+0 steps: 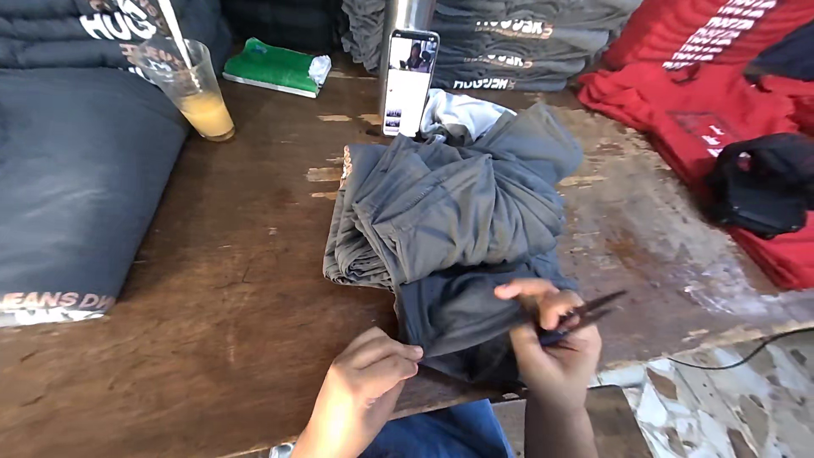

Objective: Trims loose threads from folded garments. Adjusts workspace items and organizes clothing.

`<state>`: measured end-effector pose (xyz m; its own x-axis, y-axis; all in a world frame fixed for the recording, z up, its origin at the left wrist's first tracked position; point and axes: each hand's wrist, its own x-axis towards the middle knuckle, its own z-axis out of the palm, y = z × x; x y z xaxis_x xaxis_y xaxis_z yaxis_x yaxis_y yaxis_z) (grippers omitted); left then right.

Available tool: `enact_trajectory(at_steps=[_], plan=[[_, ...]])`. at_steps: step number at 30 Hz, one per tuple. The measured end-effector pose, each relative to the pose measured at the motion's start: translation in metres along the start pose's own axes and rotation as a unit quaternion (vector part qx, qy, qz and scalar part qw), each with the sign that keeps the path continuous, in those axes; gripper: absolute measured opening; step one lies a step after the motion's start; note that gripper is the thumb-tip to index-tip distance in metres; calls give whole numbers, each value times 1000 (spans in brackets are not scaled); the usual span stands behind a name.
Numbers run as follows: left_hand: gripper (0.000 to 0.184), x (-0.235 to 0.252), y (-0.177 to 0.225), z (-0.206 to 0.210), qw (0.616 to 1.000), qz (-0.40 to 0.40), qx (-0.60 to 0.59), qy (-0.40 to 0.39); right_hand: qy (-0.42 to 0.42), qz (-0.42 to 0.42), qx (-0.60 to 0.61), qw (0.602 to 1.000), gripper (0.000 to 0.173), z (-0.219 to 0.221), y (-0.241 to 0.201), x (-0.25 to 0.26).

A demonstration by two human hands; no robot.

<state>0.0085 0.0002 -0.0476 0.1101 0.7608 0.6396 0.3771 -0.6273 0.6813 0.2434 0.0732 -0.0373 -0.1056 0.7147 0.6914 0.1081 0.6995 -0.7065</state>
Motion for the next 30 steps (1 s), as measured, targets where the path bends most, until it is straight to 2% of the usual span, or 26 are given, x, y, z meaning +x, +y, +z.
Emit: enact_trajectory(at_steps=[1, 3, 6, 8, 9, 15, 18, 22, 27, 30], plan=[[11, 1, 0, -4, 999, -3, 19, -36, -20, 4, -6, 1000, 17, -6, -4, -3], [14, 4, 1, -9, 995, -12, 47, -82, -92, 15, -125, 988, 2, -13, -10, -10], [13, 5, 1, -11, 995, -34, 29, -92, -217, 57, -264, 938, 31, -7, -19, -18], [11, 5, 0, -11, 995, -51, -3, -81, -261, 69, -299, 915, 55, -1, -27, -18], [10, 4, 0, -11, 996, -58, -10, -69, -274, 62, -315, 907, 58, 0, -27, -20], [7, 2, -1, -7, 996, -78, -37, -25, -276, -29, -400, 874, 54, 2, -14, -35], [7, 1, 0, -6, 996, -87, -28, -17, -267, -22, -414, 870, 51, 5, -16, -35], [4, 1, -1, -6, 988, -148, 46, -6, -269, 1, -425, 864, 52, 6, -21, -37], [5, -1, 0, -8, 987, -142, -39, -63, -296, 65, -420, 856, 53, 9, -37, -27], [5, -2, 0, -10, 987, -130, -56, -77, -270, 20, -443, 855, 55, 12, -27, -34]])
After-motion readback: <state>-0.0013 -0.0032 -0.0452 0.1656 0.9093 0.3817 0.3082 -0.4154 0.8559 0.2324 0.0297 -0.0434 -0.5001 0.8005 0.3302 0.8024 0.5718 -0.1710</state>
